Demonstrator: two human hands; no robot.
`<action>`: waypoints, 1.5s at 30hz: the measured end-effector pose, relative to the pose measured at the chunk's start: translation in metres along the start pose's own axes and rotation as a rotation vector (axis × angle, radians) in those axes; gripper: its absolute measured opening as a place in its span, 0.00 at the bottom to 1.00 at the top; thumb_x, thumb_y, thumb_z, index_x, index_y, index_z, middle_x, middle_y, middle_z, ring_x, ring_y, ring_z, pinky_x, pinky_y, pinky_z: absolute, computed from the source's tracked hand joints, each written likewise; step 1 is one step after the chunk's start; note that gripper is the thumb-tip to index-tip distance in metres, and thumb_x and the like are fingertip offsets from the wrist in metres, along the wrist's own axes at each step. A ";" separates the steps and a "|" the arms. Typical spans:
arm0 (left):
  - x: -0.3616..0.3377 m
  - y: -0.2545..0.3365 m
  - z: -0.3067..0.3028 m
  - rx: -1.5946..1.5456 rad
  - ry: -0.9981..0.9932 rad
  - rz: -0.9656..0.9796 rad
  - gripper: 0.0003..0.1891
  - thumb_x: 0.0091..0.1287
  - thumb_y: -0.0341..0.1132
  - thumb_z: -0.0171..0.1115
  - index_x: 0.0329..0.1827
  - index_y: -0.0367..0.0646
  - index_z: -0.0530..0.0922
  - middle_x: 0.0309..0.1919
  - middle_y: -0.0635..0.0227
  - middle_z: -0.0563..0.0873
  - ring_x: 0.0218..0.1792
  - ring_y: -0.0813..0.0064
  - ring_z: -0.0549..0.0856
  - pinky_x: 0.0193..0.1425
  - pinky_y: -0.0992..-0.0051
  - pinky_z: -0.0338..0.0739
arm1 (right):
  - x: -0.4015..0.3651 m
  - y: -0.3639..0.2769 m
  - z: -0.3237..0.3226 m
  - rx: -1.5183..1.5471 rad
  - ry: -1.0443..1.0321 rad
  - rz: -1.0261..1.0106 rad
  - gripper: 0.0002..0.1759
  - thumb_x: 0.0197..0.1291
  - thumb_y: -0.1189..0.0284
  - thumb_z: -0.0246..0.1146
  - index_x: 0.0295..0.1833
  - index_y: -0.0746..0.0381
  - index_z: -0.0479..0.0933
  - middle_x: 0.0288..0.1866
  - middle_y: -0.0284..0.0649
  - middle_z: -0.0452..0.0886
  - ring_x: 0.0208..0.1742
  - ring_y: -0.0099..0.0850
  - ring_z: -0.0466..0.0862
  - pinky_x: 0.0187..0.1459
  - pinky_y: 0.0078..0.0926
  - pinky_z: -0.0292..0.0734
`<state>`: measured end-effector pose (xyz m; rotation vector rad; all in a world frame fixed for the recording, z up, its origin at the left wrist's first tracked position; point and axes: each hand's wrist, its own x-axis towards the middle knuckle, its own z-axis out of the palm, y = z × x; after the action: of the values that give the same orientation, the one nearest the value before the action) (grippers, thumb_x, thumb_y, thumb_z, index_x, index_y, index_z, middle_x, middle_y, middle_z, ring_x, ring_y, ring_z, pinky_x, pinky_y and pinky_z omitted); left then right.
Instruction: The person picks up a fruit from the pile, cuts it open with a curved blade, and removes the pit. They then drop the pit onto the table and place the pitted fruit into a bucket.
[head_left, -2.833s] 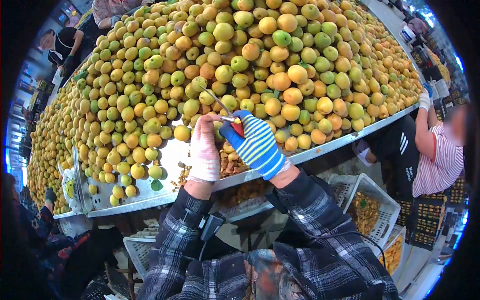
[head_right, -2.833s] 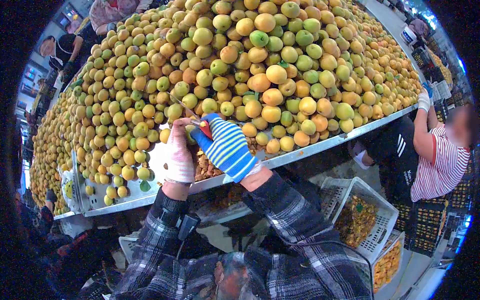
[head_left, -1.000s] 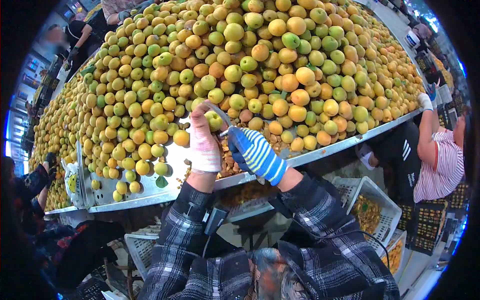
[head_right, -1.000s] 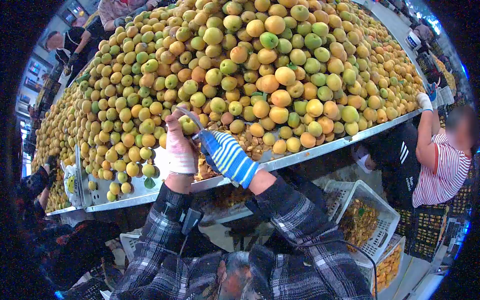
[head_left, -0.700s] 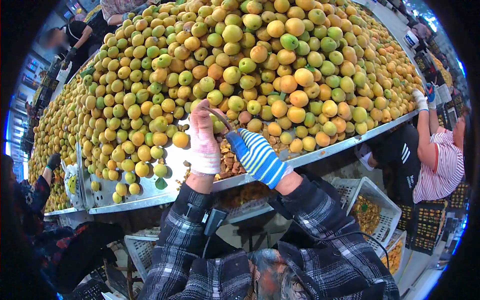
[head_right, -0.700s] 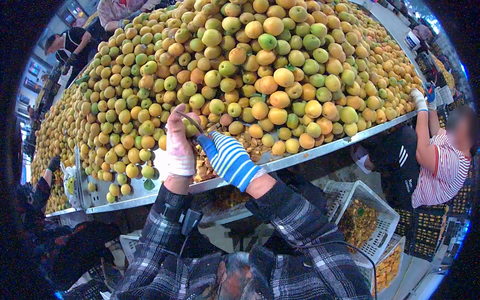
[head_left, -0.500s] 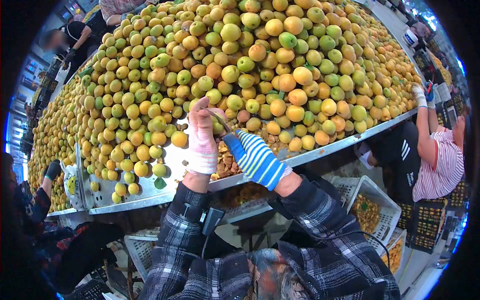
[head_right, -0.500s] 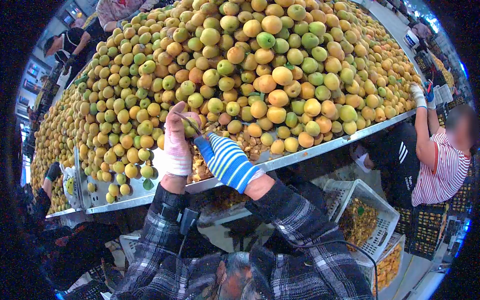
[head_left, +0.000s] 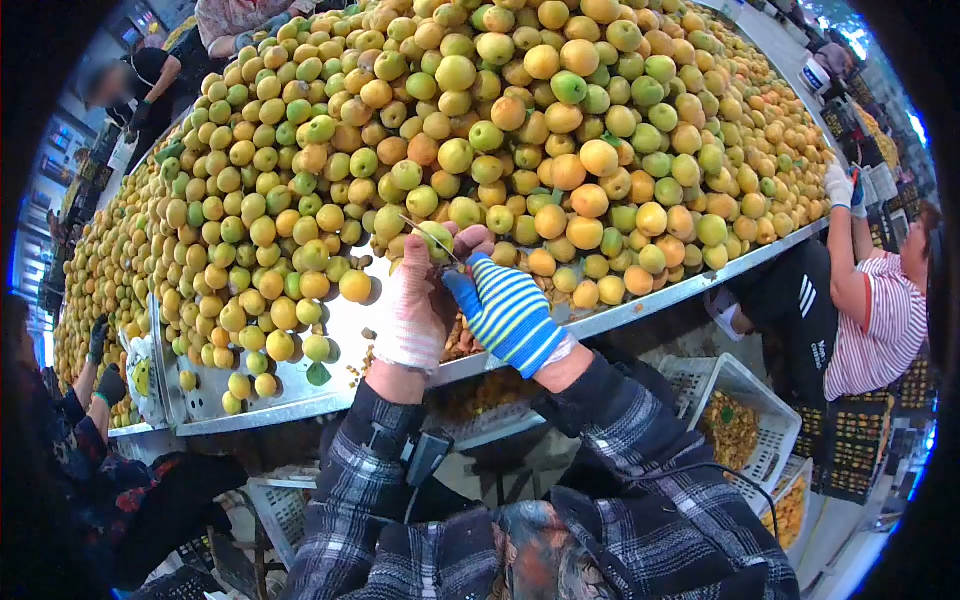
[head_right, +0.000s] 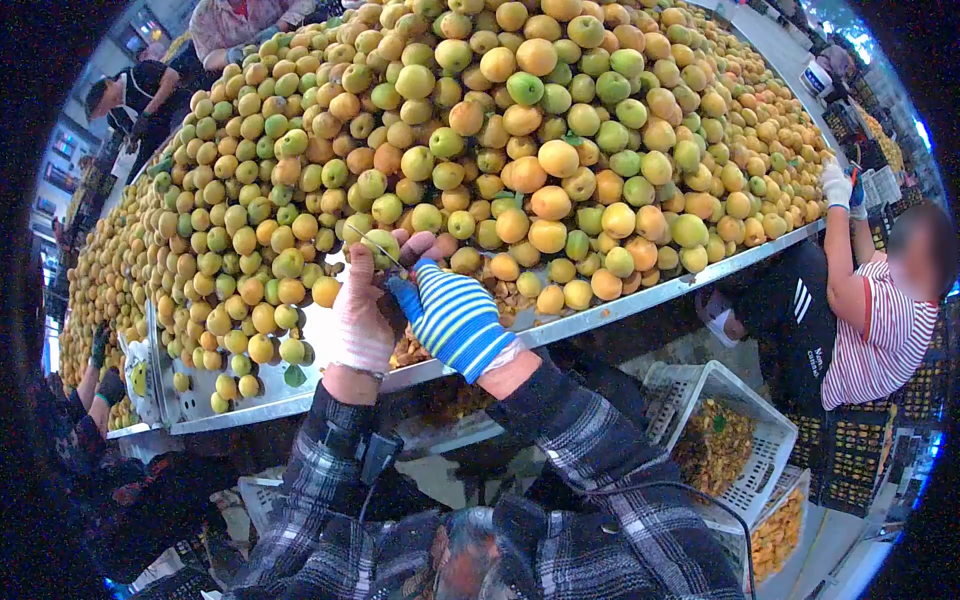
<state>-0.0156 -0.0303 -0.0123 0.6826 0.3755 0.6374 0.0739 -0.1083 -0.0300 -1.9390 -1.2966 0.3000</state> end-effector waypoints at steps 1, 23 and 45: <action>-0.002 0.002 -0.003 -0.002 0.006 -0.002 0.33 0.66 0.59 0.56 0.58 0.35 0.70 0.53 0.51 0.81 0.54 0.60 0.81 0.57 0.67 0.76 | 0.000 0.000 -0.001 0.005 -0.031 0.012 0.21 0.66 0.56 0.56 0.38 0.66 0.76 0.26 0.54 0.80 0.29 0.52 0.81 0.30 0.48 0.75; -0.004 0.030 -0.014 0.375 -0.043 0.097 0.29 0.67 0.49 0.61 0.61 0.35 0.69 0.52 0.53 0.82 0.52 0.63 0.82 0.60 0.67 0.75 | 0.003 -0.005 -0.013 0.110 -0.075 -0.014 0.20 0.66 0.56 0.57 0.39 0.65 0.75 0.26 0.54 0.80 0.31 0.53 0.81 0.30 0.49 0.74; -0.008 0.019 -0.006 0.448 0.038 0.168 0.24 0.67 0.32 0.60 0.63 0.33 0.65 0.55 0.52 0.79 0.54 0.64 0.81 0.62 0.68 0.73 | 0.003 -0.005 -0.015 -0.100 -0.180 -0.017 0.18 0.64 0.59 0.58 0.38 0.65 0.73 0.24 0.51 0.79 0.28 0.50 0.82 0.29 0.45 0.75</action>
<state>-0.0326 -0.0215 -0.0030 1.1391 0.5070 0.7338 0.0800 -0.1119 -0.0157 -2.0210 -1.4681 0.4164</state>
